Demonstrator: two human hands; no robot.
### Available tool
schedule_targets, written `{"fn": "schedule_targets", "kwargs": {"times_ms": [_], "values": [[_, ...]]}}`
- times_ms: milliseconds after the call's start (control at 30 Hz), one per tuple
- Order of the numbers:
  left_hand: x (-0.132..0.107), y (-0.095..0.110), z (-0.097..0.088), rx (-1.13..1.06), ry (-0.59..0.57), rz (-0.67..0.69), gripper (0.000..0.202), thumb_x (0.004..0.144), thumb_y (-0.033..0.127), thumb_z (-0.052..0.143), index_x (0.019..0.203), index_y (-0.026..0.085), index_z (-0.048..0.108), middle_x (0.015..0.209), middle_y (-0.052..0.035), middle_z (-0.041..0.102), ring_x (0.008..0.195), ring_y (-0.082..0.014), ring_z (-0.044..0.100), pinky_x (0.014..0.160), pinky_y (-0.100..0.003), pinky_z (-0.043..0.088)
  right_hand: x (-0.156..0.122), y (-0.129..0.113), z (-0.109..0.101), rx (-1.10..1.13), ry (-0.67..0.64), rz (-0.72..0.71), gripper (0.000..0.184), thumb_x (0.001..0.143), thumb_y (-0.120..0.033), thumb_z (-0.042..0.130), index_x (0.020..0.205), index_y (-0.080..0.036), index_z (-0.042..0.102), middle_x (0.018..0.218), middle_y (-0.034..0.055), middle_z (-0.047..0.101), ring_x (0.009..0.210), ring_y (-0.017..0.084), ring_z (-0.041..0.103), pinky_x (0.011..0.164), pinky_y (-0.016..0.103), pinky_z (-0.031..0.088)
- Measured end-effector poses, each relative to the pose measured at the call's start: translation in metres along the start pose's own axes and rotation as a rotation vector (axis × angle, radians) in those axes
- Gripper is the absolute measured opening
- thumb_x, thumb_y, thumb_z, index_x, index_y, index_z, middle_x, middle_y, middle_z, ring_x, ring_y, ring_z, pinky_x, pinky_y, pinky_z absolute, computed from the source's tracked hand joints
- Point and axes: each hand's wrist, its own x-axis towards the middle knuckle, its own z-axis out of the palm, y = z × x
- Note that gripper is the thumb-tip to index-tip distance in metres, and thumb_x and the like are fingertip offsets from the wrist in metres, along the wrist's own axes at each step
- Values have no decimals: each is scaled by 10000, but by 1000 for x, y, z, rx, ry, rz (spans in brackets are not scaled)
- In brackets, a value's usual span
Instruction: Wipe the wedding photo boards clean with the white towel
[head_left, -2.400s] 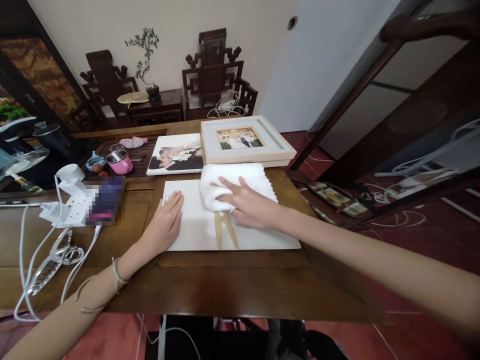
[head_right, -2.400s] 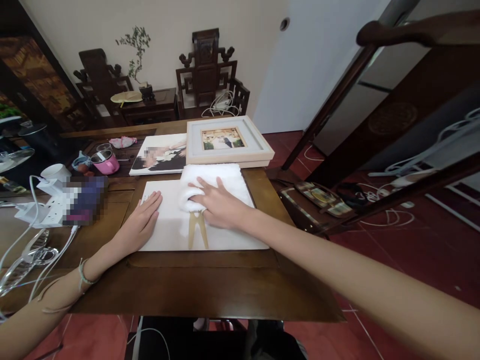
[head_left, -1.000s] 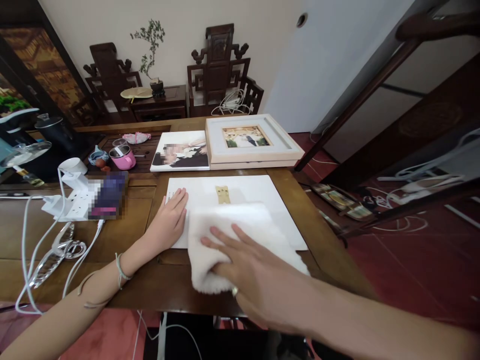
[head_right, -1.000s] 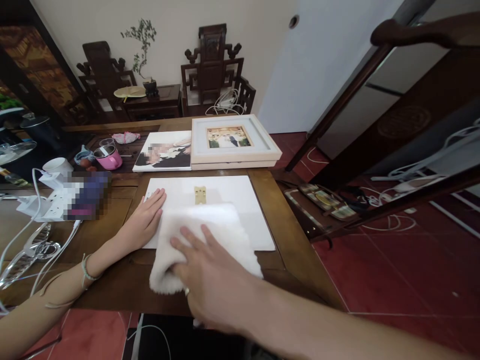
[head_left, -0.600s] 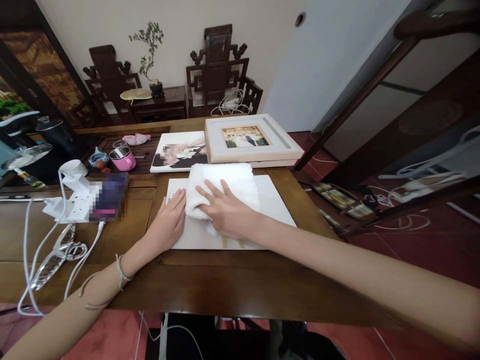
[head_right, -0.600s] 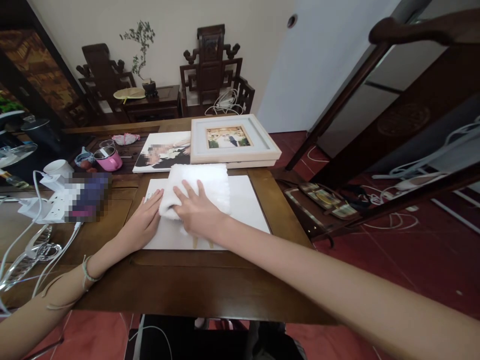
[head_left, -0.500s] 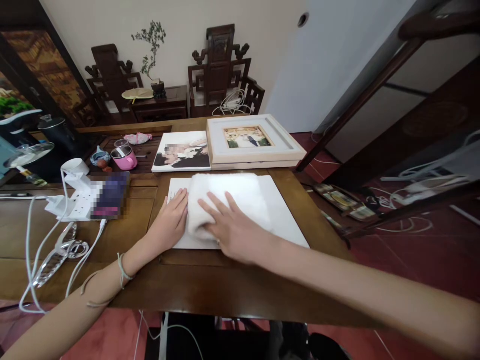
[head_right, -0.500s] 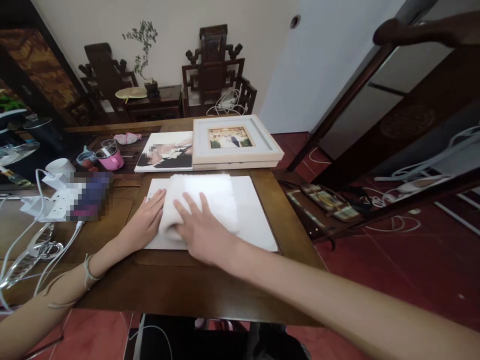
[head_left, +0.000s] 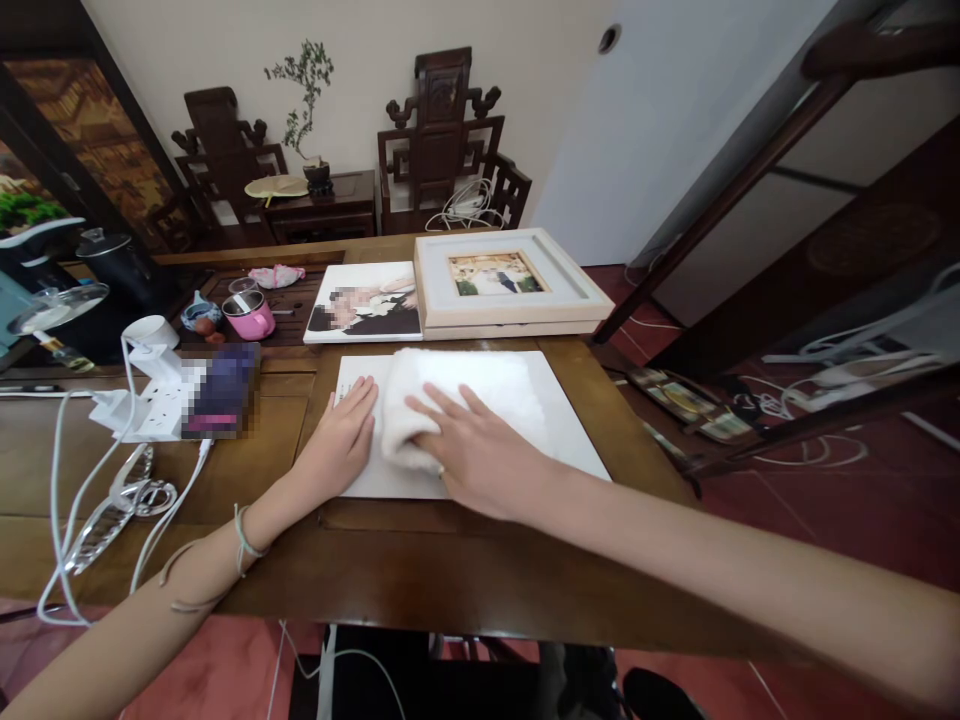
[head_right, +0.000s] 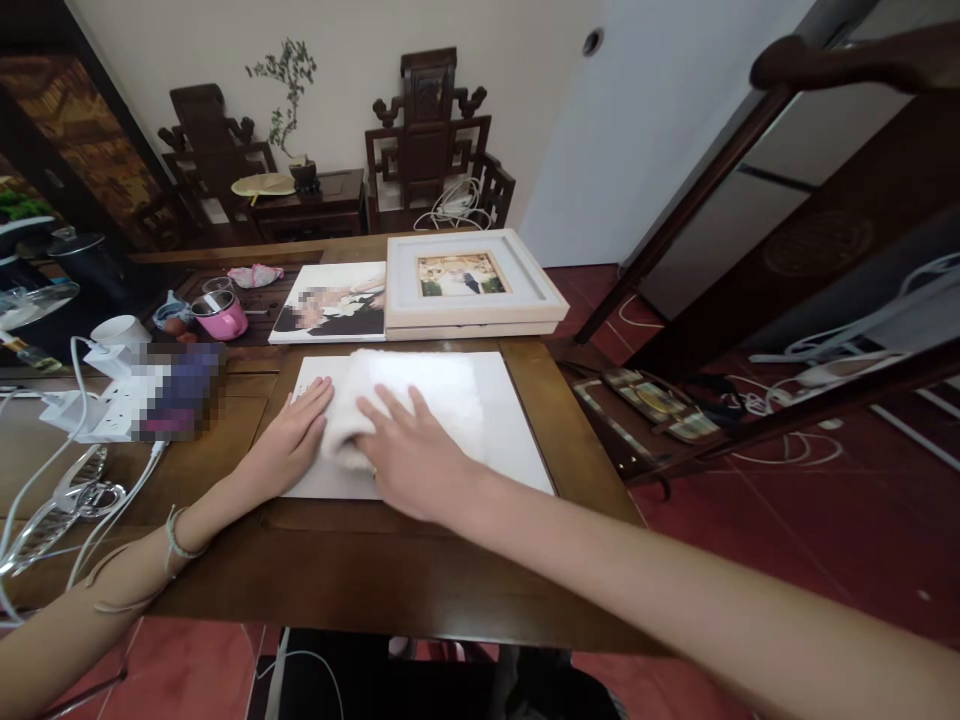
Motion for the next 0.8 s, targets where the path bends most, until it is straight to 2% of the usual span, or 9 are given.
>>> {"fn": "schedule_targets", "kwargs": {"times_ms": [133, 233, 367, 467, 533, 633, 733, 800], "values": [[3, -2, -3, -299, 189, -136, 520, 949, 345, 305, 1356, 64, 465, 1448, -146, 432, 1361, -224, 384, 1154, -431, 232, 32, -3, 0, -74, -10, 99, 467, 814, -112, 499, 1276, -98, 565, 1514, 202, 273, 1391, 437, 128, 1078, 666, 149], [4, -2, -4, -469, 335, -208, 527, 950, 380, 331, 1364, 80, 459, 1454, -124, 431, 1353, -213, 396, 1146, -404, 262, 34, -16, 5, -85, -18, -61, 452, 823, -139, 510, 1269, -135, 582, 1525, 193, 249, 1389, 445, 125, 1074, 680, 114], [3, 1, -5, -494, 402, -211, 498, 958, 371, 337, 1375, 125, 454, 1468, -88, 422, 1367, -196, 373, 1161, -384, 230, 7, -26, 11, -21, -2, -340, 390, 751, -164, 602, 1133, -116, 666, 1507, 199, 293, 1389, 432, 155, 1089, 660, 125], [2, 3, -5, -387, 370, -159, 500, 969, 371, 305, 1374, 118, 452, 1462, -98, 430, 1369, -195, 371, 1165, -378, 223, -23, -21, 10, 107, -4, -474, 298, 714, -145, 590, 985, -121, 712, 1469, 157, 390, 1393, 382, 199, 1123, 606, 121], [1, 4, -3, -276, 307, -83, 520, 975, 364, 274, 1403, 97, 402, 1489, -121, 381, 1389, -198, 332, 1165, -381, 222, -37, -12, 5, 191, -5, -460, 326, 686, -87, 545, 958, -146, 716, 1400, 123, 496, 1383, 309, 276, 1147, 527, 152], [-1, 5, 0, -88, 176, 4, 536, 974, 338, 260, 1441, 82, 316, 1532, -148, 280, 1430, -227, 228, 1164, -441, 204, -38, 8, -4, 232, 36, -304, 453, 641, -1, 458, 992, -148, 705, 1296, 131, 591, 1337, 245, 382, 1120, 438, 271], [-2, 6, 1, 57, 47, 29, 488, 982, 294, 241, 1428, 121, 341, 1517, -143, 318, 1428, -245, 231, 1149, -527, 178, -16, 30, -12, 286, 99, -113, 509, 645, 6, 398, 1029, -160, 688, 1166, 120, 667, 1218, 267, 514, 977, 415, 424], [-2, 7, 1, 114, -3, 46, 464, 983, 264, 247, 1411, 136, 372, 1499, -139, 356, 1420, -245, 256, 1143, -552, 166, 5, 39, -17, 389, 166, -20, 509, 663, -22, 375, 1039, -181, 678, 1095, 82, 696, 1061, 256, 603, 859, 364, 468]]}}
